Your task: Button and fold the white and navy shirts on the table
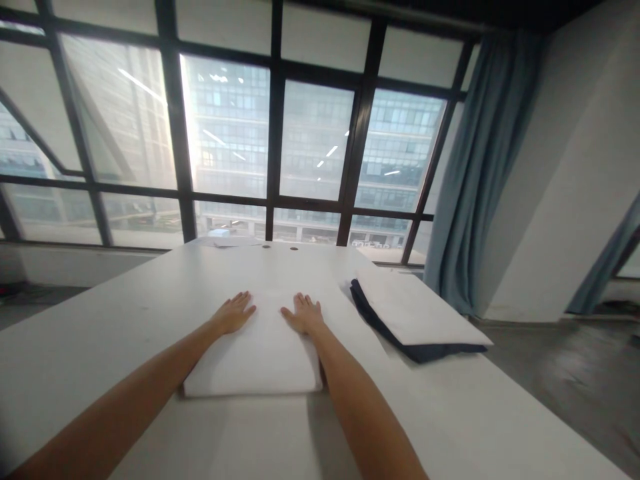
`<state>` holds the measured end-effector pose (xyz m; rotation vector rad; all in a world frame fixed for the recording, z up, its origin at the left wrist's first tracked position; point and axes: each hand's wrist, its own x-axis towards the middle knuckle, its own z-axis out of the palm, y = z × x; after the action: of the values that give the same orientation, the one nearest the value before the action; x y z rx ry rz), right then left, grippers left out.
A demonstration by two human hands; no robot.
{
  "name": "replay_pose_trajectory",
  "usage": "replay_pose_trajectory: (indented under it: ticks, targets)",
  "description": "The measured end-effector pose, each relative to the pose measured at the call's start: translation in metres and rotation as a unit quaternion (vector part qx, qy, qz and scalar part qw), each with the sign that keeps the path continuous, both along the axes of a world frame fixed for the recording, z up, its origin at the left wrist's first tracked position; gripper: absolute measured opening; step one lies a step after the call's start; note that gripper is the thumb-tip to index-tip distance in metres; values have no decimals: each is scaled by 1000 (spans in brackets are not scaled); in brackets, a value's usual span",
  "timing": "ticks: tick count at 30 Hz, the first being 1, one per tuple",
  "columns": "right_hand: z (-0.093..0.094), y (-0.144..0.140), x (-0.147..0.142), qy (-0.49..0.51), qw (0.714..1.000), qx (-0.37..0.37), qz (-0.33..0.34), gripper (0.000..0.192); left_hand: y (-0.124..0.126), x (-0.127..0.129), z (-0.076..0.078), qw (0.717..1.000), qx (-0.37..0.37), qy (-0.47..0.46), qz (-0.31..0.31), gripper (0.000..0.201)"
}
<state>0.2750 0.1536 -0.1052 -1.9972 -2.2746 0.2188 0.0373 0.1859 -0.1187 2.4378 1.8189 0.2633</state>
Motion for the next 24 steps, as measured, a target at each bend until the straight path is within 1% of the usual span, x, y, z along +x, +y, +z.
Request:
replay_pose_trajectory:
  ticks: [3, 5, 6, 8, 10, 12, 15, 18, 20, 22, 24]
  targets:
    - [2, 4, 2, -25, 999, 21, -13, 86, -5, 6, 9, 1000, 19, 19, -1, 64]
    - [8, -1, -2, -50, 997, 58, -26, 80, -19, 14, 17, 999, 34, 24, -12, 62]
    - [12, -7, -4, -58, 995, 79, -31, 76, -29, 17, 21, 999, 39, 21, -28, 61]
    - [17, -23, -10, -51, 993, 104, -35, 70, -54, 23, 24, 996, 44, 3, -81, 62]
    - [18, -47, -15, -21, 995, 91, -27, 71, -82, 23, 20, 988, 44, -16, -144, 64]
    - [13, -73, -19, 4, 998, 67, -4, 73, -107, 20, 13, 982, 39, -25, -182, 66]
    - [2, -104, -21, 14, 998, 59, 27, 72, -131, 13, 3, 983, 27, -30, -181, 64]
    - [-5, -119, -22, 21, 998, 58, 31, 69, -139, 10, -2, 986, 31, -38, -160, 61]
    - [-4, -123, -22, 17, 997, 70, 31, 67, -140, 10, -2, 987, 36, -39, -150, 61]
    - [2, -127, -23, 6, 996, 94, 5, 67, -141, 11, -1, 988, 37, -33, -145, 60]
    - [11, -132, -20, -7, 994, 100, -54, 71, -142, 12, 1, 989, 37, -24, -144, 60]
